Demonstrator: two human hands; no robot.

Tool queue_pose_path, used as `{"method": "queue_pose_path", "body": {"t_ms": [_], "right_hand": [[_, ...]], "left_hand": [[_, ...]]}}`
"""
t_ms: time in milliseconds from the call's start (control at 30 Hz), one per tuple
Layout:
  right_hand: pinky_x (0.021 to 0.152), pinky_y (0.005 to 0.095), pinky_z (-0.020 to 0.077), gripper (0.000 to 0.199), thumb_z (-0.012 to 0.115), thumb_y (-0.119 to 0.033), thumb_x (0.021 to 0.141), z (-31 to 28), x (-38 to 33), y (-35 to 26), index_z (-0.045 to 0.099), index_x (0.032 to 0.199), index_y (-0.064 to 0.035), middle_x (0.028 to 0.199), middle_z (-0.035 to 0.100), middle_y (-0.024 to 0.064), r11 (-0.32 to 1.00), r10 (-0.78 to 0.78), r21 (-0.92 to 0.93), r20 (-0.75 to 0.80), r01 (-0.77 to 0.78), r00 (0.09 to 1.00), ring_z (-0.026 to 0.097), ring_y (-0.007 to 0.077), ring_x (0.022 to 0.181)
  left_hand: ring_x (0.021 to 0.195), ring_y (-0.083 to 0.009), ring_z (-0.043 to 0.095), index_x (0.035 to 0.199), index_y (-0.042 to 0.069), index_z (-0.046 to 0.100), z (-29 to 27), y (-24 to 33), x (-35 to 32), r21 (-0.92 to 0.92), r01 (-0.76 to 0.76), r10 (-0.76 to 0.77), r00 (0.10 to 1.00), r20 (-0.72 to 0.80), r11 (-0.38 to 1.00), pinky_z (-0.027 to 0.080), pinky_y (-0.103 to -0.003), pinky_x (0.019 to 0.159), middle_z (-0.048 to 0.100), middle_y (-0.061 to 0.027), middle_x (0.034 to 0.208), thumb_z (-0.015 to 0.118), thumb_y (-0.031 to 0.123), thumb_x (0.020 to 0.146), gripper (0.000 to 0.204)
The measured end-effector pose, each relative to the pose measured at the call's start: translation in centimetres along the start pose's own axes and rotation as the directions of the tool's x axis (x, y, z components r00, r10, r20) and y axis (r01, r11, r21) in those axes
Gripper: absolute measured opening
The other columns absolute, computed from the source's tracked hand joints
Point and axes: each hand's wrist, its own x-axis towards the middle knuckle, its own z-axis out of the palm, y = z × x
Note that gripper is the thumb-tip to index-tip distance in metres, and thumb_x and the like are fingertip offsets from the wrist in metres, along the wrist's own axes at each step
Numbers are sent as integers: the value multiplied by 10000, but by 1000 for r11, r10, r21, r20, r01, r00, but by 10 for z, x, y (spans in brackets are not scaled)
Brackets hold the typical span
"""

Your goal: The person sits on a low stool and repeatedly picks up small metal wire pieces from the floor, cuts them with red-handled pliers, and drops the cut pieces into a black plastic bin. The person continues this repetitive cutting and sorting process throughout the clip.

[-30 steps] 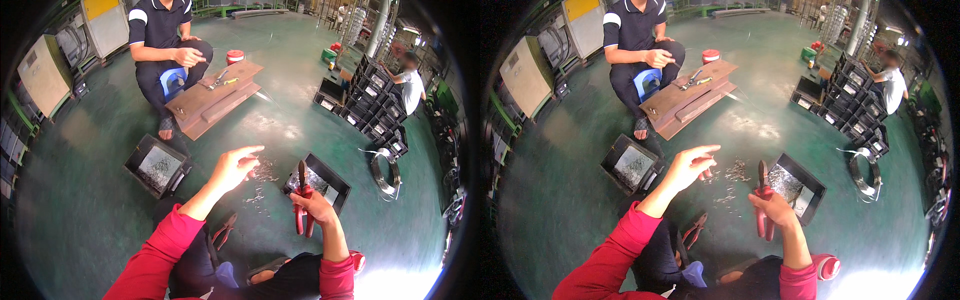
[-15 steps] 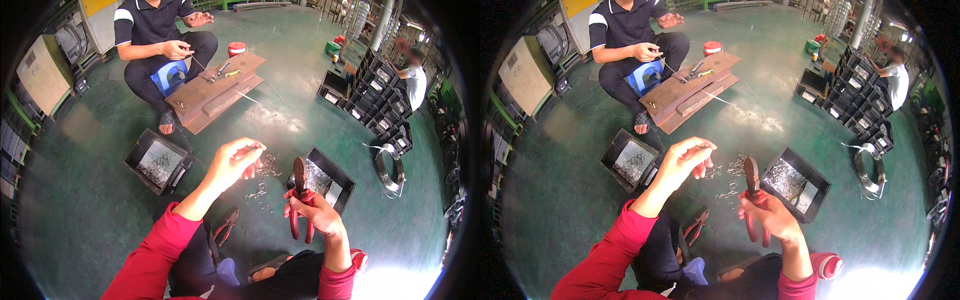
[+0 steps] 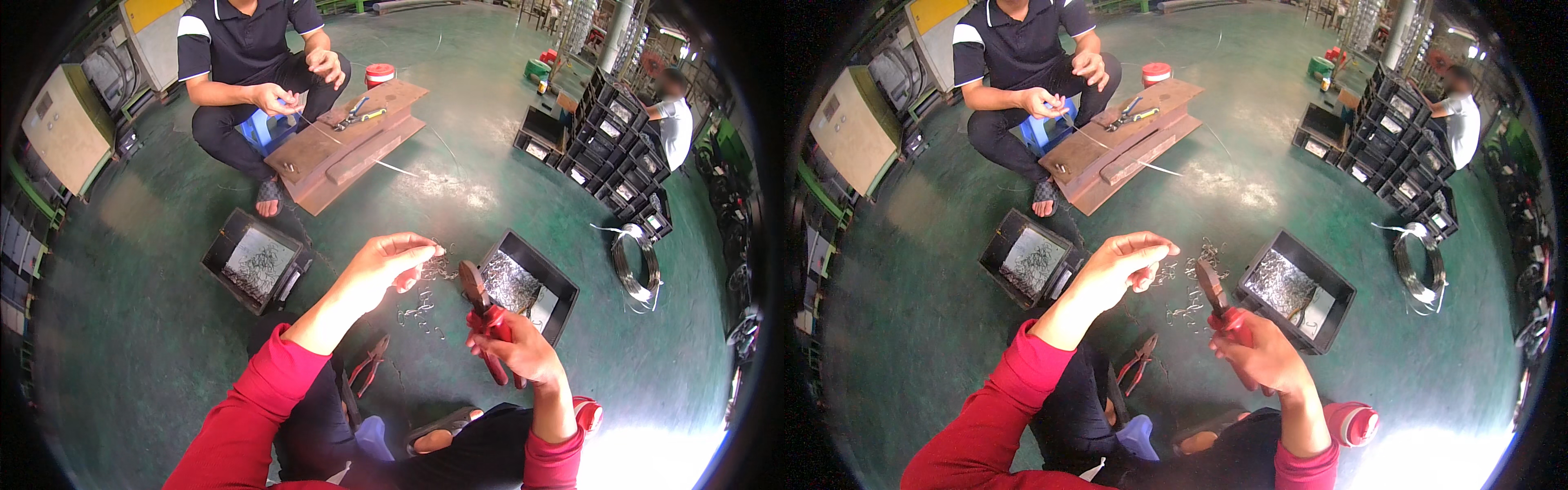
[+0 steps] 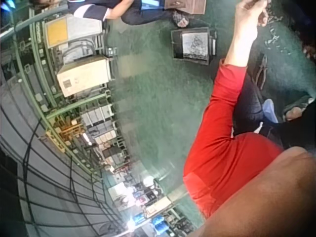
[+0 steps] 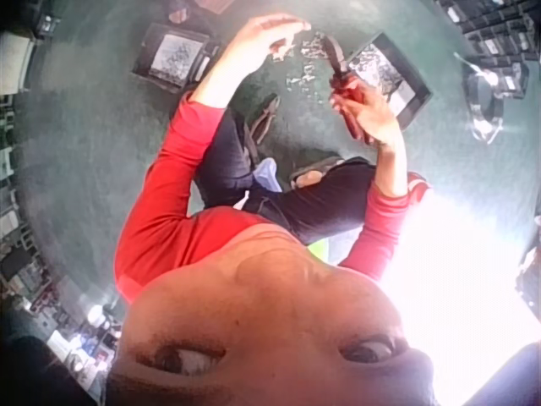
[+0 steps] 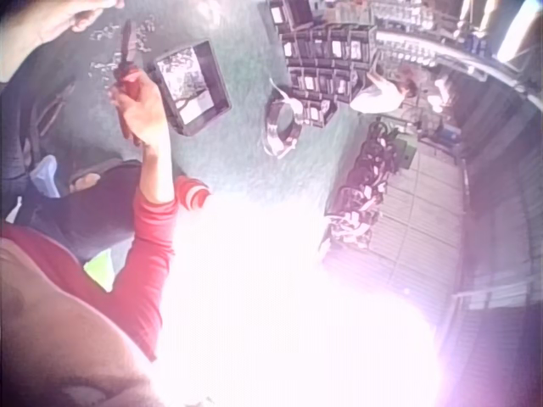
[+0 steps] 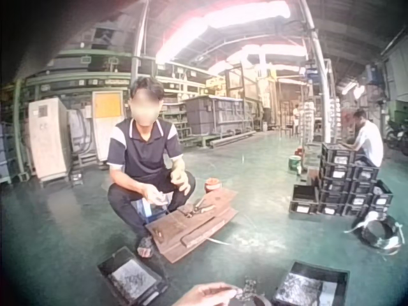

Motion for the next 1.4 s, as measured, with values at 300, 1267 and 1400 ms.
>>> {"method": "queue_pose_path", "body": {"t_ms": [300, 1267, 1400], "right_hand": [[788, 290, 474, 215, 682, -79, 832, 9, -5, -3, 595, 1017, -12, 853, 618, 57, 962, -239, -186, -231, 199, 943, 580, 122, 831], [731, 350, 480, 340, 656, -255, 881, 15, 2, -4, 599, 1123, -23, 842, 656, 149, 962, -92, -264, -94, 64, 991, 626, 209, 767], [726, 353, 477, 332, 653, -262, 882, 14, 1, -4, 602, 1111, -27, 835, 652, 151, 961, -68, -272, -80, 44, 994, 619, 214, 756]], "left_hand": [[612, -20, 502, 1027, 23, 681, 13, 0, 0, 254, -156, 191, 974, -118, 955, 402, -181, 527, 607, 38, 736, 618, 142, 931, 166], [563, -21, 389, 1126, -8, 659, 21, -4, -2, 30, -18, 16, 998, 69, 999, 302, -173, 498, 449, 74, 650, 554, 156, 963, 254], [573, -24, 386, 1123, -2, 663, 21, -4, -3, 61, -38, 34, 997, 69, 997, 306, -177, 508, 447, 76, 659, 556, 158, 963, 250]]}}
